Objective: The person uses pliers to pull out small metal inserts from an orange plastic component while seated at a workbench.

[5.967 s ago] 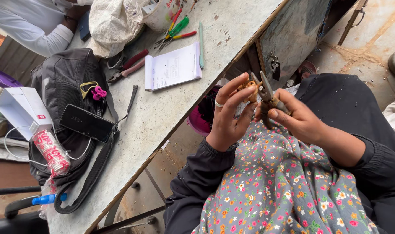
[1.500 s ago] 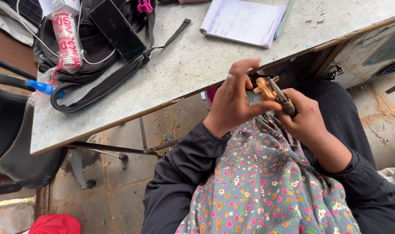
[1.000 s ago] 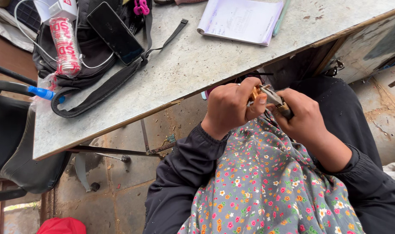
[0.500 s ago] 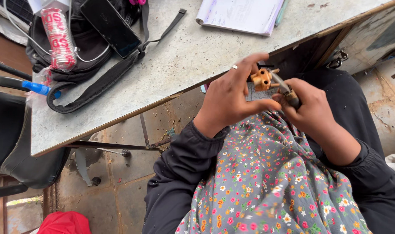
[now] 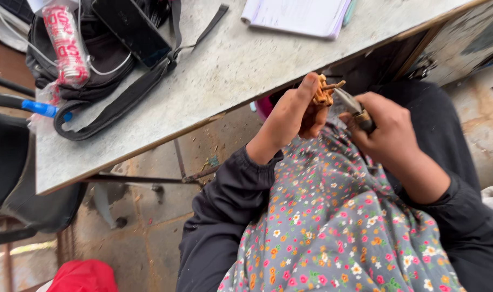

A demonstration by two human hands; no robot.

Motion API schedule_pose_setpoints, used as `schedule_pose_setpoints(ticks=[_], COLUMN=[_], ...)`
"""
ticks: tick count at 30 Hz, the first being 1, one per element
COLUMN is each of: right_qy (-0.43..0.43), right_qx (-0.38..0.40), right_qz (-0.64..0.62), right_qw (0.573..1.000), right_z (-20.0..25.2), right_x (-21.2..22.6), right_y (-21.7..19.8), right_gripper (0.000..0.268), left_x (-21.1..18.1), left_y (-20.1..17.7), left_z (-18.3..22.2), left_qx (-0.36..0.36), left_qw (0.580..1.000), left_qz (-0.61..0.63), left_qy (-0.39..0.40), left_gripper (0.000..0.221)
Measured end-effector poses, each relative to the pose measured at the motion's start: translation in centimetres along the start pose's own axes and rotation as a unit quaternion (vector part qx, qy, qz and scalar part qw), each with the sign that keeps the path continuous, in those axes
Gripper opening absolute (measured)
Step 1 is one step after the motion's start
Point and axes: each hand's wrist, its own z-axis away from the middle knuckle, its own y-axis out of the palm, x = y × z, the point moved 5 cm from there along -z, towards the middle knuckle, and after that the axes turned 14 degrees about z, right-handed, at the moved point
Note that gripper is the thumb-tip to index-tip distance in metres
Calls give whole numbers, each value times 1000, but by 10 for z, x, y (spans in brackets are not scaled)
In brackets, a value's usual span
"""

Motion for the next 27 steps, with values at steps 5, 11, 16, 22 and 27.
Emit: schedule_pose_setpoints(ticks=[5, 11, 16, 22, 27], right_qy=[79, 49, 33, -43, -64], right_qx=[44, 31, 31, -21, -62], right_qz=[-43, -55, -46, -4, 29], right_qw=[995, 997, 998, 999, 996], right_z=[1, 5, 8, 9, 1], right_x=[-12, -13, -10, -4, 3], right_y=[6, 11, 17, 11, 2], right_gripper=[25, 22, 21, 15, 19], left_x=[-46, -48, -43, -39, -31], left_y=[31, 43, 38, 33, 24], left_z=[13, 23, 20, 18, 11], left_qx=[-88, -110, -97, -118, -90], left_qw=[880, 723, 753, 843, 930], left_qz=[-357, -544, -534, -445, -329], left_qy=[301, 413, 373, 278, 137], left_gripper=[87, 57, 42, 47, 55])
